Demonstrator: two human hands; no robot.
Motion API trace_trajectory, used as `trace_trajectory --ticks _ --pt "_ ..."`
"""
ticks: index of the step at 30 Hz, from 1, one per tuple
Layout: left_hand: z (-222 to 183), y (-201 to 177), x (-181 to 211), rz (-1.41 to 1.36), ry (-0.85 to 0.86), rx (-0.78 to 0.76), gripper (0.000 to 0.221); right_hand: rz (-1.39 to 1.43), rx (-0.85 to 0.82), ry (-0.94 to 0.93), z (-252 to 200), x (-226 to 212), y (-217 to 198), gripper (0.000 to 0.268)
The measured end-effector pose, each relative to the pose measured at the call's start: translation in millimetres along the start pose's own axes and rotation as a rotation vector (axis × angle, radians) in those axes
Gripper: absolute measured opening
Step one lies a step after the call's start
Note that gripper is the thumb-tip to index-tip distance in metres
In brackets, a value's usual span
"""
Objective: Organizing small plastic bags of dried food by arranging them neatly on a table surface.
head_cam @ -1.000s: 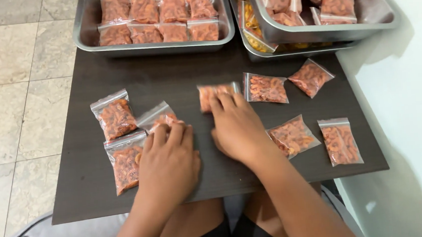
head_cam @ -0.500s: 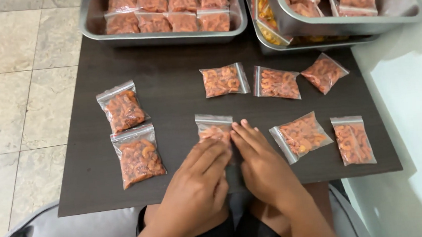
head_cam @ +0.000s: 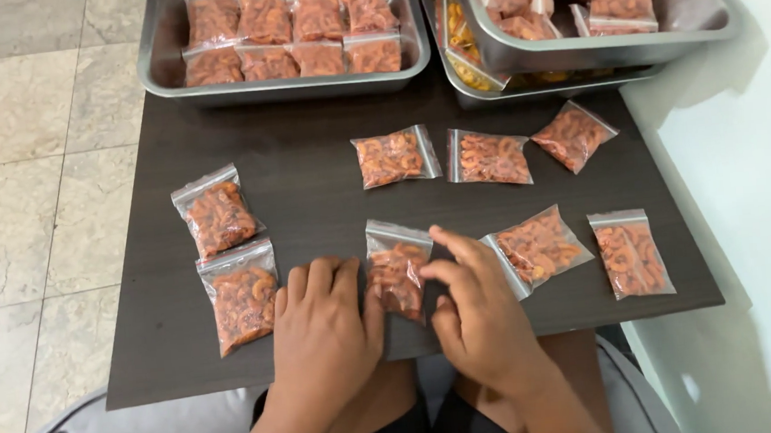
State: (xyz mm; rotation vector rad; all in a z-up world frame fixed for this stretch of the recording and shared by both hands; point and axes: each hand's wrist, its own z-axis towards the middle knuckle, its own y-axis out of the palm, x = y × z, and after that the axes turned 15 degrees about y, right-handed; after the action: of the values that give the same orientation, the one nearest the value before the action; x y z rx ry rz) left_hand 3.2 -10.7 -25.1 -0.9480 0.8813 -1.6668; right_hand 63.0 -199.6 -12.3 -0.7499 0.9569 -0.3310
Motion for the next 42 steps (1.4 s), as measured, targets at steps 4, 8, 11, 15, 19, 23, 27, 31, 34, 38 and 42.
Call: trace_trajectory --ticks 4,8,11,15,19,23,27,31,34,38,42 --pt "2.1 -4.1 -0.7 0.004 0.011 0.029 0.037 -0.21 -0.035 -0.106 -2.5 -7.1 -0.9 0.036" --pt "8.3 -6.2 -3.3 -0.095 -0.034 -0.104 0.046 -0.036 0.052 -0.079 6.1 -18.9 -5.5 0.029" --pt "8.0 -6.6 -2.9 -0.145 -0.043 -0.132 0.055 -0.194 0.004 -0.116 5.0 -16.2 1.4 0.043" --pt "10.8 -8.4 -7.5 -0.169 -0.051 -0.149 0.055 -0.124 0.069 -0.051 0.7 -21.7 -3.9 0.049" --pt "10.5 -7.0 -11.0 -0.183 -0.064 -0.163 0.056 -0.286 -0.085 -0.038 -3.3 -12.7 -1.4 0.061" --pt "8.2 -7.7 -12.5 -0.191 -0.04 -0.13 0.055 -0.233 0.042 -0.079 -5.0 -13.4 0.1 0.07" --pt "11.2 -13.5 -11.8 -0.242 -0.072 -0.177 0.056 -0.308 0.129 -0.066 -2.0 -22.7 -0.7 0.083" --pt "9.9 -18.5 -14.2 -0.289 -0.002 -0.174 0.055 -0.429 -0.031 -0.03 2.8 -15.5 6.6 0.08" --pt "11.9 -21.0 -16.9 -0.37 0.087 -0.2 0.057 -0.26 0.148 -0.022 6.9 -17.4 4.2 0.084" --pt "6.2 -24.5 -13.4 -0.356 0.123 -0.064 0.053 -0.353 0.076 -0.018 8.0 -9.9 5.9 0.068" --pt "14.8 -28.5 -12.1 -0.14 0.147 0.039 0.042 -0.328 0.043 -0.002 7.8 -12.1 3.3 0.06"
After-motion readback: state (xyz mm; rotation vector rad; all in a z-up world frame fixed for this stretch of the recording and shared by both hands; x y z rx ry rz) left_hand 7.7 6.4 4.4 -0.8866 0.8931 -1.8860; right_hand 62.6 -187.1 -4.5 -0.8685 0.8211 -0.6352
